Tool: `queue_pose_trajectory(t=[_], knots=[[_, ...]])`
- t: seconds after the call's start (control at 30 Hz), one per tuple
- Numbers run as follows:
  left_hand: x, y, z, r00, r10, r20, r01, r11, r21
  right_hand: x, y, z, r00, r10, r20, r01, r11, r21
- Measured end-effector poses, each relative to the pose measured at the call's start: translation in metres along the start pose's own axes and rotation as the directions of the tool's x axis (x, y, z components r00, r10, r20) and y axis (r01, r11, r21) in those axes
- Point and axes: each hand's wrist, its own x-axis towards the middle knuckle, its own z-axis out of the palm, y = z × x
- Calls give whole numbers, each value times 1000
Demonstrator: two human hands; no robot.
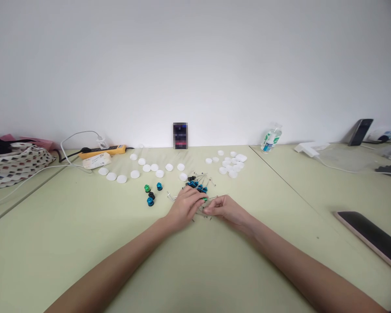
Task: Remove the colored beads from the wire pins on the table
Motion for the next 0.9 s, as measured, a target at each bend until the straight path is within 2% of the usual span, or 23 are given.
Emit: queue_pose_trajectory(t=[0.17,0.3,0.47,0.7,0.9], knots=[[0,3,-1,1000,5,8,-5,1000,-11,-1,-2,2,999,13,30,-14,999,35],[1,3,0,1000,22,17,-22,1000,-18,0,-1,1,993,59,100,-61,998,18],[1,0,0,1000,20,14,-20,1000,-1,1,-1,-3,980,46,192,-67,993,101],[0,1,-1,1000,21,6,-21,1000,-2,2,-3,-2,998,10,68,-12,999,39],[0,1,2,1000,21,17,-21,1000,15,-2,-4,2,993,31,111,-34,999,22]])
